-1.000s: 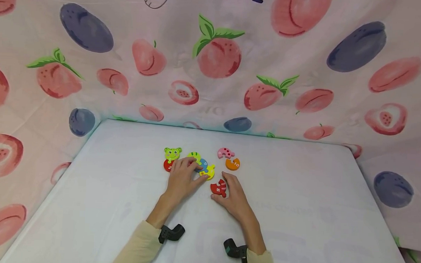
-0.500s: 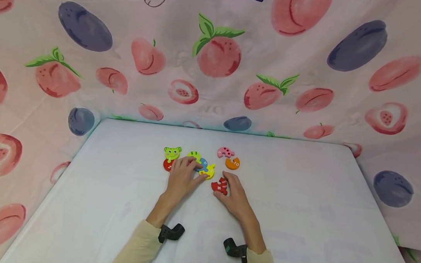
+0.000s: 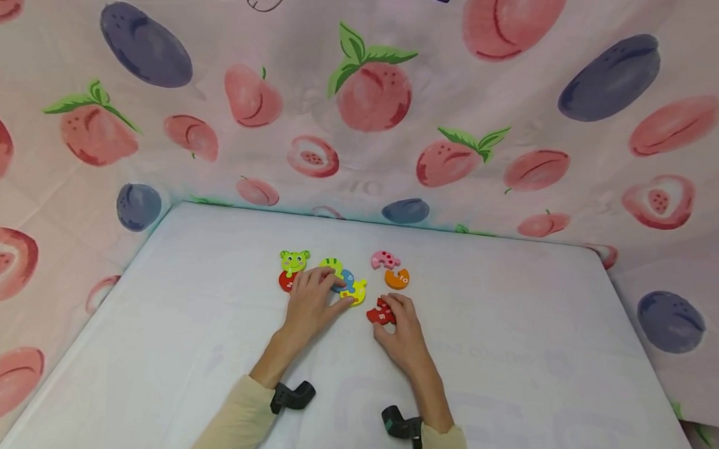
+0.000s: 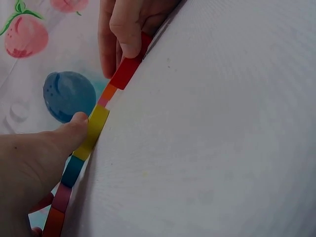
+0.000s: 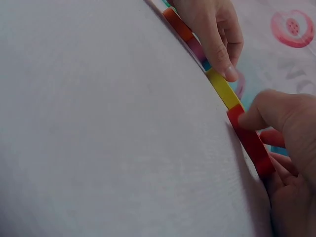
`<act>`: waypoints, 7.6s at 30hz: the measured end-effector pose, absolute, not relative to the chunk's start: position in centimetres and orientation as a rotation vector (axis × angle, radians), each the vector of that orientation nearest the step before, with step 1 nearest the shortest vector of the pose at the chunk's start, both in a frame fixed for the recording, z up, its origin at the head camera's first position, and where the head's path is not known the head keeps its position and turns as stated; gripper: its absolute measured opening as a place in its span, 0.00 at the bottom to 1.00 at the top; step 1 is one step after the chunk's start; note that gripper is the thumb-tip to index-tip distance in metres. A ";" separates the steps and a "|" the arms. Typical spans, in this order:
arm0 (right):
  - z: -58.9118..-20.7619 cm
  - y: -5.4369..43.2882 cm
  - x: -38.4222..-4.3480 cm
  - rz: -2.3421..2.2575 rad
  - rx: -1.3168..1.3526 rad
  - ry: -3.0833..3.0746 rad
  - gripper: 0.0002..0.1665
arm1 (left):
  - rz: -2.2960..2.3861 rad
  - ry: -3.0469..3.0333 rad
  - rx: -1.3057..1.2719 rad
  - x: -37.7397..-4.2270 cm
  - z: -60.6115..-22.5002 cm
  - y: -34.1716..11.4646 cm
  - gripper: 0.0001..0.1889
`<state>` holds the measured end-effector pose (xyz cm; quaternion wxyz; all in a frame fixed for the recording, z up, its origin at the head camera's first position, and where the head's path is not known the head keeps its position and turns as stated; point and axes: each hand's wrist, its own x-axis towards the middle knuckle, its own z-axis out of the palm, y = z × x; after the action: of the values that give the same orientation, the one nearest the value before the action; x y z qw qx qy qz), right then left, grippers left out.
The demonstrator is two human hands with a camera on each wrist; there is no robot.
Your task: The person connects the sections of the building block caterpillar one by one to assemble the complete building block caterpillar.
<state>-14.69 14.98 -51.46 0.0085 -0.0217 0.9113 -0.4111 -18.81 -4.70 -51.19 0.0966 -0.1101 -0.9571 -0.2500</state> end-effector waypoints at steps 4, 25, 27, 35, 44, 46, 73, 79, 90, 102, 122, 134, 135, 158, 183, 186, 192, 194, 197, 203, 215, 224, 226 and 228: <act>-51.5 15.2 -14.8 -1.313 0.005 2.871 0.34 | -0.766 -2.839 -0.323 -18.8 -51.0 -4.6 0.20; -51.7 15.2 -14.8 -1.219 -0.047 3.001 0.34 | -0.777 -2.892 -0.304 -18.5 -50.4 -4.2 0.20; -51.8 15.2 -14.8 -1.217 -0.081 3.012 0.32 | -0.775 -2.892 -0.306 -18.5 -50.4 -4.2 0.20; -51.9 15.3 -14.6 -1.270 -0.149 3.046 0.27 | -0.734 -2.909 -0.337 -18.4 -50.4 -4.1 0.21; -51.7 15.1 -14.7 -1.200 -0.082 3.015 0.32 | -0.874 -2.864 -0.364 -18.9 -51.2 -4.5 0.19; -51.7 15.1 -14.7 -1.189 -0.084 3.011 0.32 | -0.880 -2.854 -0.380 -18.9 -51.3 -4.5 0.19; -51.6 15.3 -14.6 -1.205 -0.210 3.020 0.26 | -0.719 -2.821 -0.440 -18.8 -51.6 -4.6 0.23; -51.9 15.2 -14.6 -1.193 -0.220 3.027 0.26 | -0.715 -2.815 -0.442 -18.8 -51.6 -4.6 0.23; -52.0 15.0 -14.6 -1.247 -0.177 3.013 0.27 | -0.692 -2.808 -0.440 -18.7 -51.8 -4.7 0.23; -51.8 14.6 -15.9 -1.472 -0.132 2.896 0.26 | -0.724 -2.787 -0.454 -18.9 -51.9 -4.5 0.19; -52.4 12.3 -19.5 -1.524 -0.221 2.959 0.23 | -0.720 -2.807 -0.454 -18.8 -51.7 -4.6 0.20; -52.2 12.2 -19.5 -1.343 -0.323 2.968 0.23 | -0.722 -2.821 -0.446 -18.7 -51.7 -4.6 0.20; -52.1 12.2 -19.4 -1.317 -0.332 2.966 0.23 | -0.716 -2.817 -0.447 -18.7 -51.7 -4.6 0.20; -51.7 12.8 -18.6 -1.880 0.201 2.850 0.21 | -0.714 -2.799 -0.454 -18.6 -51.8 -4.7 0.20; -51.8 13.7 -18.8 -2.026 0.583 2.764 0.22 | -0.709 -2.830 -0.473 -18.4 -51.6 -4.5 0.22; -51.9 13.6 -18.9 -2.014 0.614 2.775 0.22 | -0.616 -2.880 -0.542 -18.3 -51.6 -4.4 0.22; -51.9 13.5 -19.1 -2.001 0.641 2.782 0.22 | -0.461 -2.972 -0.611 -18.3 -51.7 -4.3 0.22; -51.9 13.5 -19.1 -1.990 0.636 2.780 0.22 | -0.475 -2.978 -0.605 -18.2 -51.6 -4.2 0.23; -51.9 13.5 -19.2 -1.972 0.626 2.784 0.22 | -0.489 -2.979 -0.589 -18.2 -51.4 -4.1 0.24; -51.8 13.5 -19.1 -1.930 0.631 2.804 0.22 | -0.512 -2.972 -0.518 -18.1 -51.3 -3.8 0.25; -52.0 13.2 -19.2 -1.880 0.584 2.832 0.21 | -0.543 -2.980 -0.358 -18.2 -50.7 -4.0 0.27; -52.1 13.0 -19.0 -1.800 0.540 2.871 0.19 | -0.583 -2.982 -0.343 -18.1 -50.6 -4.4 0.27; -51.9 12.8 -19.1 -1.703 0.488 2.918 0.19 | -0.583 -2.977 -0.355 -18.1 -50.6 -4.5 0.27; -51.5 12.6 -19.3 -1.562 0.405 2.984 0.20 | -0.571 -2.969 -0.368 -18.2 -50.5 -4.5 0.27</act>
<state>-19.29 12.58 -51.47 -0.1250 0.1184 0.8728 -0.4568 -18.16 -4.45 -50.48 0.0481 -0.1207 -0.9737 -0.1873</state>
